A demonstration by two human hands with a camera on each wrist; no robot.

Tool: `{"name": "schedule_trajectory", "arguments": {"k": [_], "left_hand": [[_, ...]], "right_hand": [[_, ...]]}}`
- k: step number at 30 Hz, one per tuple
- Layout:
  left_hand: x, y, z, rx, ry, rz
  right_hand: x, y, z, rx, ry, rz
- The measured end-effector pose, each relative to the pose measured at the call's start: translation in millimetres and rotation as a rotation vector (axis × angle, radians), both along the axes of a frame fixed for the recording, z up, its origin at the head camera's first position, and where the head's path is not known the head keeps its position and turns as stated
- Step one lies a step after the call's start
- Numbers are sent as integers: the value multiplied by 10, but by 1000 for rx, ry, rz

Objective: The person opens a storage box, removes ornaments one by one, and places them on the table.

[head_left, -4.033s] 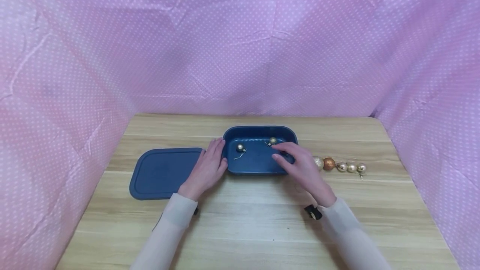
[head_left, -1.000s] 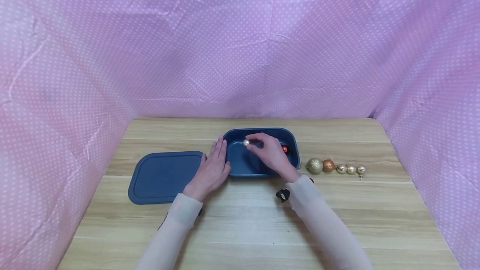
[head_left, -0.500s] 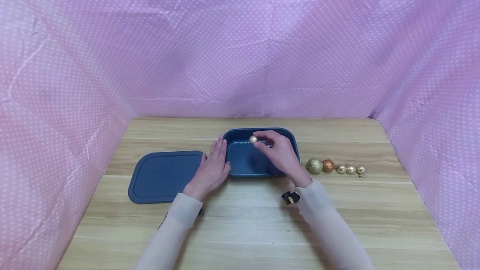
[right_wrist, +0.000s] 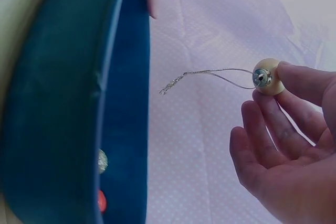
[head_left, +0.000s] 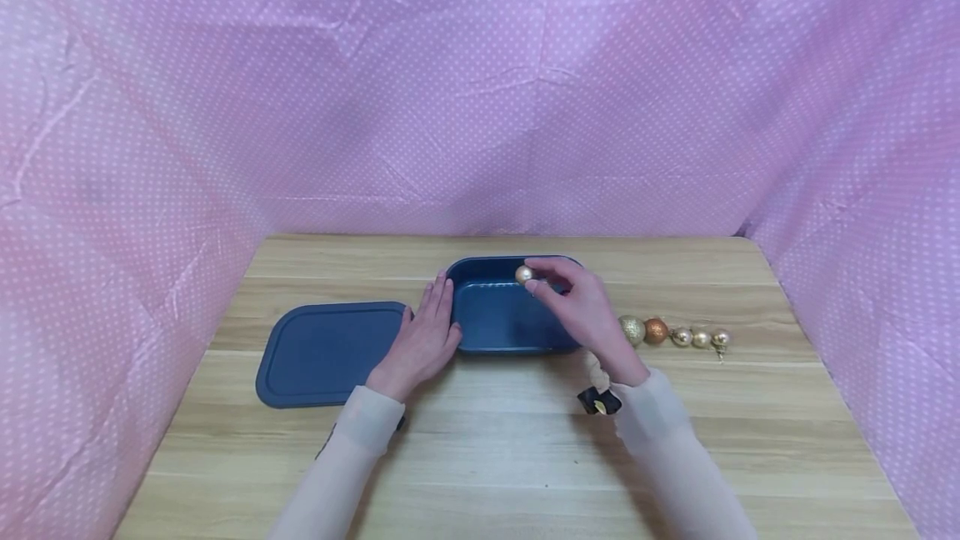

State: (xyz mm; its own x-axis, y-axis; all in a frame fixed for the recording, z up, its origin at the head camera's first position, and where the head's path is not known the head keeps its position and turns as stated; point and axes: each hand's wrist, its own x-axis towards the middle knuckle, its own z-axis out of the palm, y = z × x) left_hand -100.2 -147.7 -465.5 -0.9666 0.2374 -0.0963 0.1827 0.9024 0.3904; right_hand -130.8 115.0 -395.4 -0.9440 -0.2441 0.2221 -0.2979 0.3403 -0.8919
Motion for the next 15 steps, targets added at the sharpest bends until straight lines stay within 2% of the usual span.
{"name": "schedule_trajectory", "arguments": {"k": [15], "left_hand": [[-16,-9,0,-6,8,-3]], "right_hand": [[125,274,175,6,-58,-63]]}}
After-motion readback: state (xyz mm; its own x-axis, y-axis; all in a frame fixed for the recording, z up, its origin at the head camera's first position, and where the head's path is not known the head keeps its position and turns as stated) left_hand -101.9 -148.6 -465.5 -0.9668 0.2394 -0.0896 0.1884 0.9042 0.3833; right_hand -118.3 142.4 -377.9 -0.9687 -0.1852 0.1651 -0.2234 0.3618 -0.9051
